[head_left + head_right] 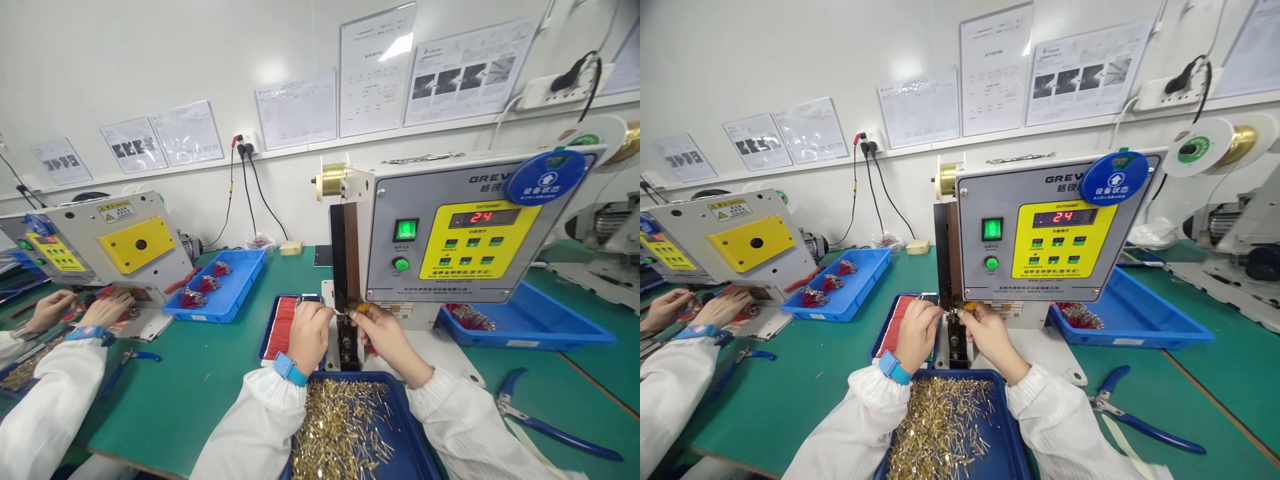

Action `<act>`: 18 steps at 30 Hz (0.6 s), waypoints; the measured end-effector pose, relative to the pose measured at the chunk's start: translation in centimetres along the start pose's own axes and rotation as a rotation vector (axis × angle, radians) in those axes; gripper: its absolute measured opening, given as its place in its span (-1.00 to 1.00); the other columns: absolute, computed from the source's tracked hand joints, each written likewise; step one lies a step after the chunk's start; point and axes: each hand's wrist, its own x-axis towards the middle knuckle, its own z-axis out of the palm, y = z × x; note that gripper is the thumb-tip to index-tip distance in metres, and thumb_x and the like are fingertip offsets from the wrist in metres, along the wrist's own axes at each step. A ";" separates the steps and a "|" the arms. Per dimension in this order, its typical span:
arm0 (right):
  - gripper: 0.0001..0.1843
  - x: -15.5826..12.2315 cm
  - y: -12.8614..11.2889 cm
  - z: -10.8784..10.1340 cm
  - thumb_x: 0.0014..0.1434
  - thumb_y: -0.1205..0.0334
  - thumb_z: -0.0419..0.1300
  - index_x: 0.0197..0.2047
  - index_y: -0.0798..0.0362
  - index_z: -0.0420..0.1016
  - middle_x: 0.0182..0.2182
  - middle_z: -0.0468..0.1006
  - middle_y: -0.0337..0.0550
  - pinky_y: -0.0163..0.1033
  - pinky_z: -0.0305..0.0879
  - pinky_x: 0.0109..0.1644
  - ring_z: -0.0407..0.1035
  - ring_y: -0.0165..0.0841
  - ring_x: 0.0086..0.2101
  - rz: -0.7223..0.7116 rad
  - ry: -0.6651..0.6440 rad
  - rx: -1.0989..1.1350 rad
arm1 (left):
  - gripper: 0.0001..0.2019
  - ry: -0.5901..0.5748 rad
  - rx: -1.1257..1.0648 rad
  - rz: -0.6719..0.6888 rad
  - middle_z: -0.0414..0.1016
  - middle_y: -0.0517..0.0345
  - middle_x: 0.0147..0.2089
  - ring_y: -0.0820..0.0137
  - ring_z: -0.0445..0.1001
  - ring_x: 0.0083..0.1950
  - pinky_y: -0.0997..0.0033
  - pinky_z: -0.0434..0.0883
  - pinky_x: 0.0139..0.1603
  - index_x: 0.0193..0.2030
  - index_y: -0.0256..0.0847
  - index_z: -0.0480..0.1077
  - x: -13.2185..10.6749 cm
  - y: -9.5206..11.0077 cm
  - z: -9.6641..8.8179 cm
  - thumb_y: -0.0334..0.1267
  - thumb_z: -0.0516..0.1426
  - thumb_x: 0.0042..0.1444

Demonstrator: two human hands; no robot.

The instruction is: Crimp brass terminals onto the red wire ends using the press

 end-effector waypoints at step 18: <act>-0.65 -0.2 0.6 0.5 0.09 -0.15 0.12 -0.42 -0.04 0.24 -0.67 0.33 -0.31 -0.26 0.16 -0.63 0.23 -0.36 -0.68 -0.048 0.089 -0.088 | -0.81 0.031 -0.024 -0.011 0.40 0.05 -0.22 0.33 0.32 -0.14 0.32 0.34 -0.13 -0.15 -0.21 0.47 0.0 0.3 -0.2 -0.38 0.01 0.30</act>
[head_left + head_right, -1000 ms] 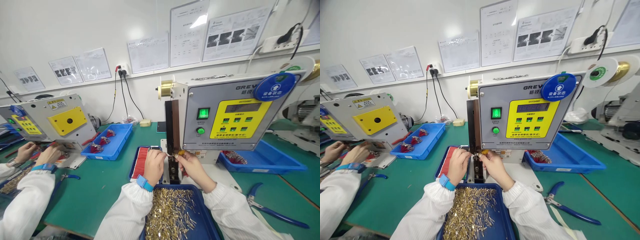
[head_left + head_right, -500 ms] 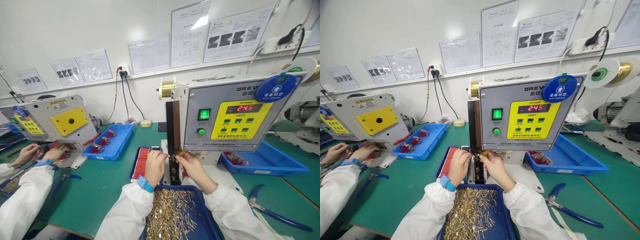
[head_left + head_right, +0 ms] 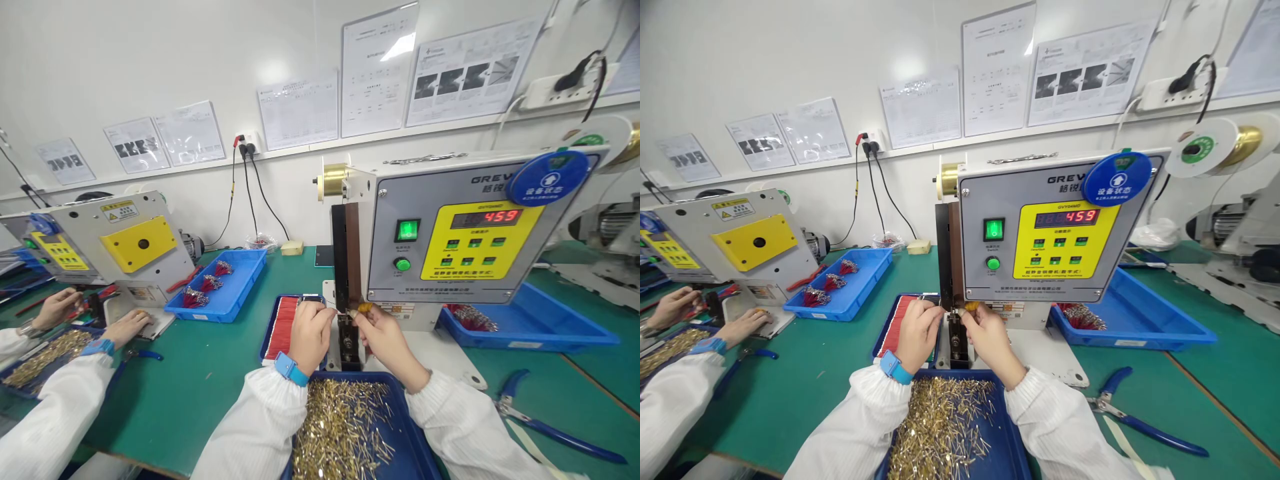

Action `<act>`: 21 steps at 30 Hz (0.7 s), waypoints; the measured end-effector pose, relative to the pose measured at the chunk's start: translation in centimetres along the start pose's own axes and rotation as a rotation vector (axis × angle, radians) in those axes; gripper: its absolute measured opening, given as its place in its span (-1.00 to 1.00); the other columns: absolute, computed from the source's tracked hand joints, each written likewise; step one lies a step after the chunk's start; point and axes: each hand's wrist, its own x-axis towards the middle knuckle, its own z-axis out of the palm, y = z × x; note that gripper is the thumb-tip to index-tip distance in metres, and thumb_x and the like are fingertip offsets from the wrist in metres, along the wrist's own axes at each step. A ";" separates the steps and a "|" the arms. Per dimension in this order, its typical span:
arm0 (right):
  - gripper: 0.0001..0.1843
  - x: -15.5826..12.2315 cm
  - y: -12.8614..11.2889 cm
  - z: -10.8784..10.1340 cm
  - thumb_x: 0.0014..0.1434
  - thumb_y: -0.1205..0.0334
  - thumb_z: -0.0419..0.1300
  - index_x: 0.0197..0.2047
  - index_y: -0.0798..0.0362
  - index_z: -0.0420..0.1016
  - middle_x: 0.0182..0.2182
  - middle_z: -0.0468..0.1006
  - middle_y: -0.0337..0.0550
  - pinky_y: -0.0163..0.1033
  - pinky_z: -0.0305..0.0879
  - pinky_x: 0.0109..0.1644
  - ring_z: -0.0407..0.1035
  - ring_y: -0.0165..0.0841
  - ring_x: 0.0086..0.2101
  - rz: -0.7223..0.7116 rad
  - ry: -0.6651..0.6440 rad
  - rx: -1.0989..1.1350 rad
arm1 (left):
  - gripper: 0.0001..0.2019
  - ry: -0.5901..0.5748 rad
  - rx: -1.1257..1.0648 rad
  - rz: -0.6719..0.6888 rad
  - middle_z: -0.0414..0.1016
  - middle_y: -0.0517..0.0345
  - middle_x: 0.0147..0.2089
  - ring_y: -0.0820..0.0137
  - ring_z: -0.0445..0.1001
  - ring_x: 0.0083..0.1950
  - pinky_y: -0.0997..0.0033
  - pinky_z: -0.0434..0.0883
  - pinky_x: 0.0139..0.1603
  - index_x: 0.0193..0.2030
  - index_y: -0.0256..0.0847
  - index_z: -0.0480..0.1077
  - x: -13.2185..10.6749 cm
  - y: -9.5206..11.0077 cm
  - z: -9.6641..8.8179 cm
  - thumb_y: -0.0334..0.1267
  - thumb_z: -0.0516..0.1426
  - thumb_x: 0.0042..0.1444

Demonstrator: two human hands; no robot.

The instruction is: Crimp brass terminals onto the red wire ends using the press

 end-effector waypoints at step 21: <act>-0.76 -0.3 0.2 0.1 0.16 0.01 0.07 -0.43 -0.05 0.19 -0.68 0.39 -0.28 -0.21 0.31 -0.51 0.37 -0.28 -0.63 -0.104 0.032 -0.166 | -0.80 -0.025 0.009 0.010 0.42 0.05 -0.24 0.32 0.36 -0.14 0.30 0.37 -0.13 -0.16 -0.20 0.47 0.0 -0.2 0.2 -0.36 0.01 0.30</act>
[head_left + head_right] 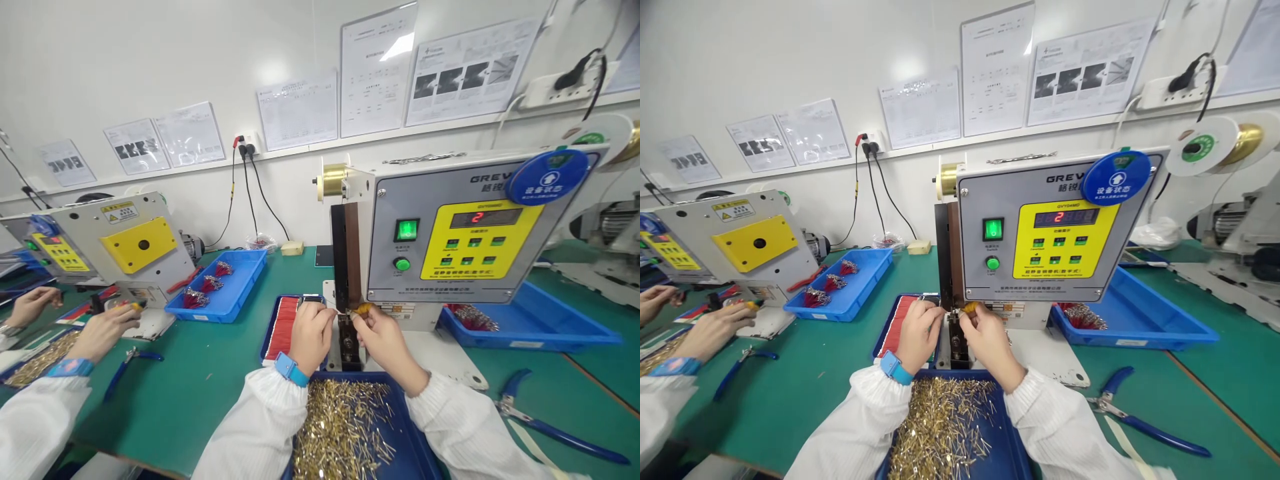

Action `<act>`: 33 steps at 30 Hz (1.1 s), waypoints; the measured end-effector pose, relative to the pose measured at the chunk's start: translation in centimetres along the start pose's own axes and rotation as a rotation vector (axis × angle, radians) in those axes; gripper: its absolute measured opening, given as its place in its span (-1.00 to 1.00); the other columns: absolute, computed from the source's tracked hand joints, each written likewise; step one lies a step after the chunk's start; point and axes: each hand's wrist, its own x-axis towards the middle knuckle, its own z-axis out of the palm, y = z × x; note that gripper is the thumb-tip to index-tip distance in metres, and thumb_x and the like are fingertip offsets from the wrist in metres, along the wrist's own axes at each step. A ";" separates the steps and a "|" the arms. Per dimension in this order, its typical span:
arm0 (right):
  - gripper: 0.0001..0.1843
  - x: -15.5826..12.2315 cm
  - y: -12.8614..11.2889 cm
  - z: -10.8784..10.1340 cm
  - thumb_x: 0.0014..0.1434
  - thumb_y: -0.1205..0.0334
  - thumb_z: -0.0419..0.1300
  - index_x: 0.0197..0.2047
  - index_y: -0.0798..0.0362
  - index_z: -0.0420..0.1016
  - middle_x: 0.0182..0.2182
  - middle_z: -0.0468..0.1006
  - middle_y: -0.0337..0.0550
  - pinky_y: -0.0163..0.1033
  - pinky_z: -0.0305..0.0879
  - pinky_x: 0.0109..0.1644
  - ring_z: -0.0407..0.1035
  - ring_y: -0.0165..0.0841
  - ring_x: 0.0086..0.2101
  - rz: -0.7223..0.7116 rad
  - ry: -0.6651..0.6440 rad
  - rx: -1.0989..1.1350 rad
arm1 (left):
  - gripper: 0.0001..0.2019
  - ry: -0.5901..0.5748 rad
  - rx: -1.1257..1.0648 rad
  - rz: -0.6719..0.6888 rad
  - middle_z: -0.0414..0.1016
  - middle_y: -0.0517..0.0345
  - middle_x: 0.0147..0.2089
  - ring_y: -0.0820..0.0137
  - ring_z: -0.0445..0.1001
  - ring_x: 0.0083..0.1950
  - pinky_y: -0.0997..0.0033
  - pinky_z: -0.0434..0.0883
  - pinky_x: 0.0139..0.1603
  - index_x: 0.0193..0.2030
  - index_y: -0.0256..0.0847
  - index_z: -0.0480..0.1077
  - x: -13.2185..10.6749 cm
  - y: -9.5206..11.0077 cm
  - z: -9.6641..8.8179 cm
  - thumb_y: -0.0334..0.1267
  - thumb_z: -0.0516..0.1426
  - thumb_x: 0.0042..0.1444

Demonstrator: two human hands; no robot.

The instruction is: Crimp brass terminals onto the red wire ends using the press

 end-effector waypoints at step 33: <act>-0.71 2.6 0.8 -10.0 0.15 0.44 -0.02 -0.12 0.10 0.43 -0.08 0.50 0.10 -0.15 0.27 -0.07 0.38 -0.15 -0.12 -0.141 -0.300 -0.761 | -0.85 -0.011 -0.059 -0.006 0.41 0.06 -0.21 0.33 0.38 -0.11 0.31 0.38 -0.10 -0.17 -0.21 0.43 0.1 0.0 0.3 -0.37 0.02 0.29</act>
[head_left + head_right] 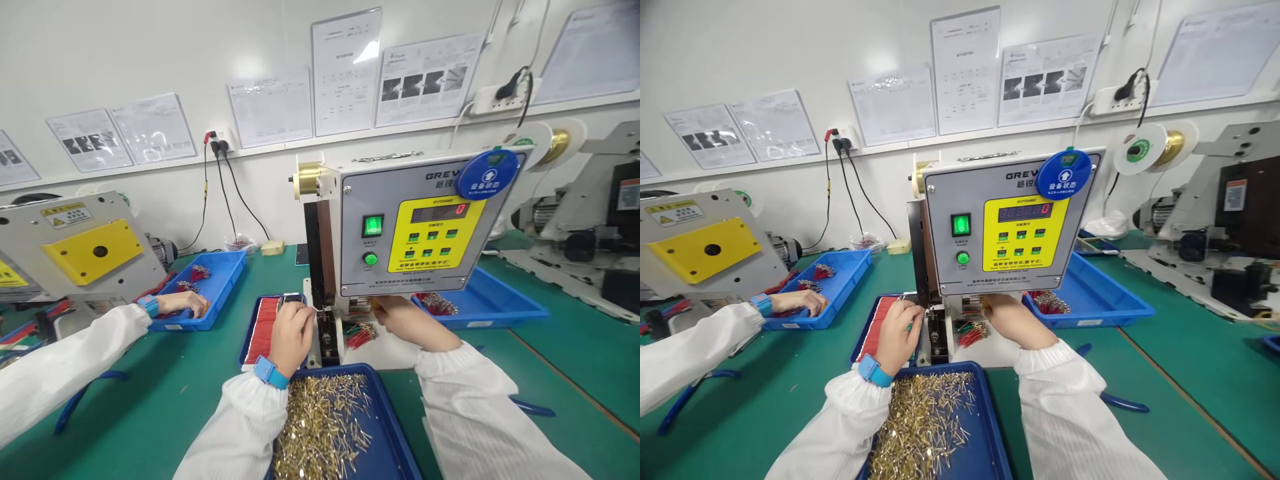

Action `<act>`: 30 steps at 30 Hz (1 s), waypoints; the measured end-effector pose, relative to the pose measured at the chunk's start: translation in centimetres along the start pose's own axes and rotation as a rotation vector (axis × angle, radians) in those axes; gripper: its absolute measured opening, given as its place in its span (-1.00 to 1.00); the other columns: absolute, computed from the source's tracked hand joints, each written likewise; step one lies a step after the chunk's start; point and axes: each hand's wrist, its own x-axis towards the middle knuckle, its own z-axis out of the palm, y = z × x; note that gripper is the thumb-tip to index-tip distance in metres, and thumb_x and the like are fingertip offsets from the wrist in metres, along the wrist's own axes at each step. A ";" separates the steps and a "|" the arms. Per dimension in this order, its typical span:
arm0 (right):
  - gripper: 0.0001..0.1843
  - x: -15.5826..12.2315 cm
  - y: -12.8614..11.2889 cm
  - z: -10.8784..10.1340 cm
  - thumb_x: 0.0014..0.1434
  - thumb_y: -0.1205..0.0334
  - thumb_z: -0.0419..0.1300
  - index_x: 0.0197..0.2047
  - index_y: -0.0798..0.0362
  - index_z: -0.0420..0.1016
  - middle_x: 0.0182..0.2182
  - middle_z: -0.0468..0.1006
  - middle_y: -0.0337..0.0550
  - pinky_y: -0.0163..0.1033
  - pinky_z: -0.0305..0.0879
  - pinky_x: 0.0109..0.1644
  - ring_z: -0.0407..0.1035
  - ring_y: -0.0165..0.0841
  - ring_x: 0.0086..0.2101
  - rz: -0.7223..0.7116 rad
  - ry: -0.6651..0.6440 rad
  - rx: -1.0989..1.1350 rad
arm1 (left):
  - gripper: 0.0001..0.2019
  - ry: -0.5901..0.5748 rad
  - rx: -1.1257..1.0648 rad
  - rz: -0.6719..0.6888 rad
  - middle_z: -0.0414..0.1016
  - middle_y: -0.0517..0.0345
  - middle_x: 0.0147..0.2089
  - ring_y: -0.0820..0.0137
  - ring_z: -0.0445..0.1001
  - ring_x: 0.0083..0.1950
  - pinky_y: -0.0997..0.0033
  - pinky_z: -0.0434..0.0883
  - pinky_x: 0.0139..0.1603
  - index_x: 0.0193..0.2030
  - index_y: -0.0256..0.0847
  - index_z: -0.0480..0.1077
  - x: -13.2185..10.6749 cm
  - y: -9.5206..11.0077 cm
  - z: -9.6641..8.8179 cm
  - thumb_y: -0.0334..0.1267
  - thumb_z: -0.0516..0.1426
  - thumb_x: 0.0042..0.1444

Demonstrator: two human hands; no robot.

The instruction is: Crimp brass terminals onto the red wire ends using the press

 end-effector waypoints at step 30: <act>-0.94 -2.4 -10.7 5.5 -0.08 0.36 0.33 -0.47 0.07 0.52 -0.53 0.46 -0.22 -0.34 -0.03 -0.47 0.31 -0.39 -0.48 -0.228 -0.525 0.006 | -0.82 -0.023 0.004 -0.046 0.43 0.04 -0.23 0.34 0.40 -0.16 0.34 0.39 -0.13 -0.20 -0.21 0.46 -0.3 0.7 0.1 -0.36 0.02 0.26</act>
